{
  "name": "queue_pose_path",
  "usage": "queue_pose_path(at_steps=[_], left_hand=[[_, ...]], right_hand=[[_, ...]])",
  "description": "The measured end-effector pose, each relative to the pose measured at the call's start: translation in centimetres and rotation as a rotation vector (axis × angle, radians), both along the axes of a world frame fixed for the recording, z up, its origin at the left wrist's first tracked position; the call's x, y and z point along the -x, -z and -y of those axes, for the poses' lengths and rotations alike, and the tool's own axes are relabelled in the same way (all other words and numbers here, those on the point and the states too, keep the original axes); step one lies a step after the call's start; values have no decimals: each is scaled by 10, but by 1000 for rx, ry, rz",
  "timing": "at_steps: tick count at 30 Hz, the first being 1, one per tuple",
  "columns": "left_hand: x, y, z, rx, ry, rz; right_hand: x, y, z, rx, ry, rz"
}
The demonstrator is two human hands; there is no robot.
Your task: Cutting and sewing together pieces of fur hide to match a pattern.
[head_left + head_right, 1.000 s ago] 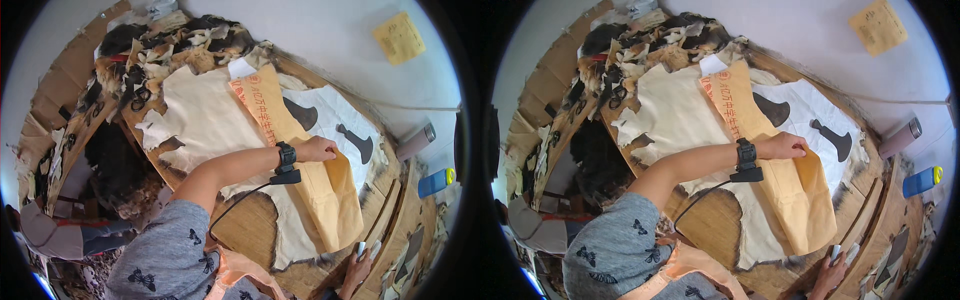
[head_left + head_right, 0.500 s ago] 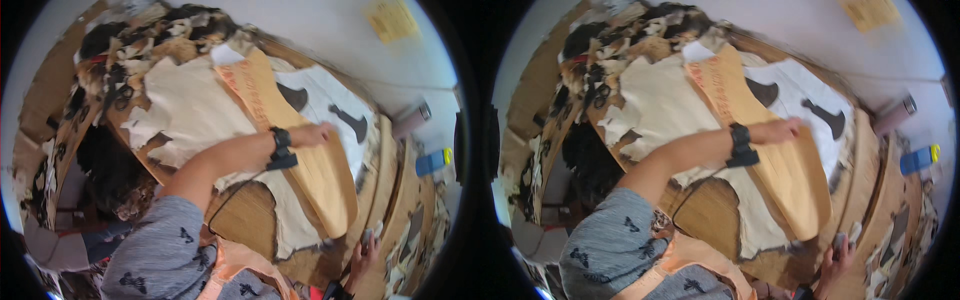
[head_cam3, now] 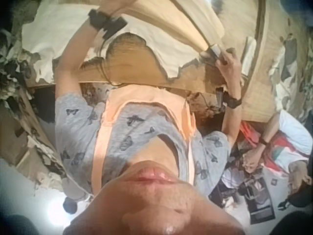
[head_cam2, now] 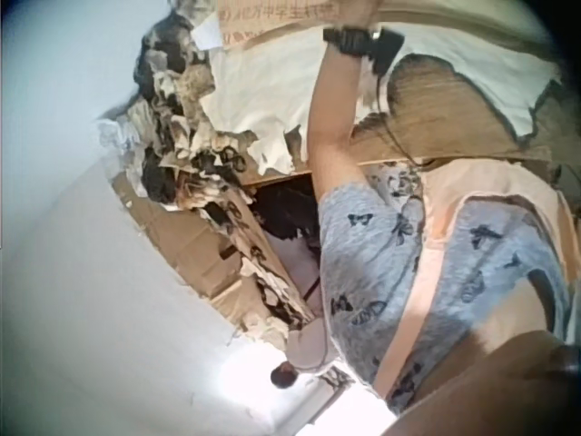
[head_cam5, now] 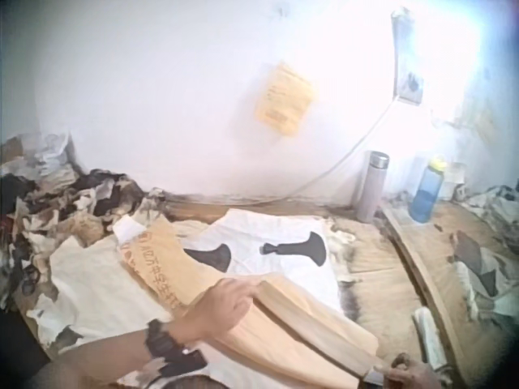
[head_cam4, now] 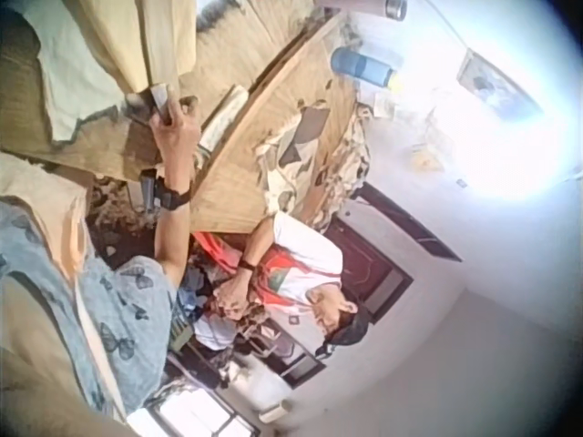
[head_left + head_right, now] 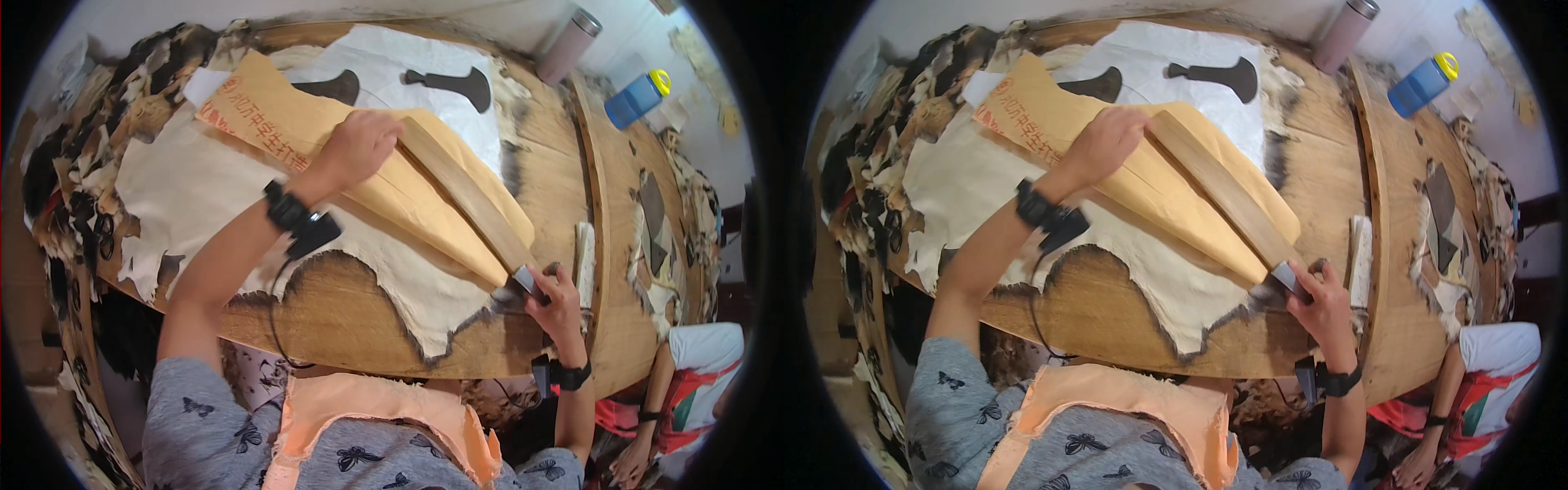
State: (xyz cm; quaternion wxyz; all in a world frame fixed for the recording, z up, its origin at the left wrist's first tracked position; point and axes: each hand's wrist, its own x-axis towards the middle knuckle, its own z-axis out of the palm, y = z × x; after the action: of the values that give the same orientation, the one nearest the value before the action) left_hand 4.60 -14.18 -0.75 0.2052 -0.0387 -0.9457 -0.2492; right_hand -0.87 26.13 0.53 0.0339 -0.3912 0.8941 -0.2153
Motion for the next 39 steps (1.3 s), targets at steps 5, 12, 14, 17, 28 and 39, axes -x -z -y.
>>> queue_pose_path(at_steps=[5,12,14,17,28,39], left_hand=[[-70,-3,-44,364,-37,328],[-62,3,-35,241,19,456],[-62,8,-33,201,59,466],[-61,10,-34,250,72,493],[-61,11,-36,304,12,490],[-99,-6,-158,416,136,358]], right_hand=[[2,0,10,5,4,-29],[8,-1,16,51,-1,-44],[8,0,17,30,11,-38],[10,0,15,9,19,-8],[-1,0,19,242,61,-37],[30,10,13,149,-18,-34]])
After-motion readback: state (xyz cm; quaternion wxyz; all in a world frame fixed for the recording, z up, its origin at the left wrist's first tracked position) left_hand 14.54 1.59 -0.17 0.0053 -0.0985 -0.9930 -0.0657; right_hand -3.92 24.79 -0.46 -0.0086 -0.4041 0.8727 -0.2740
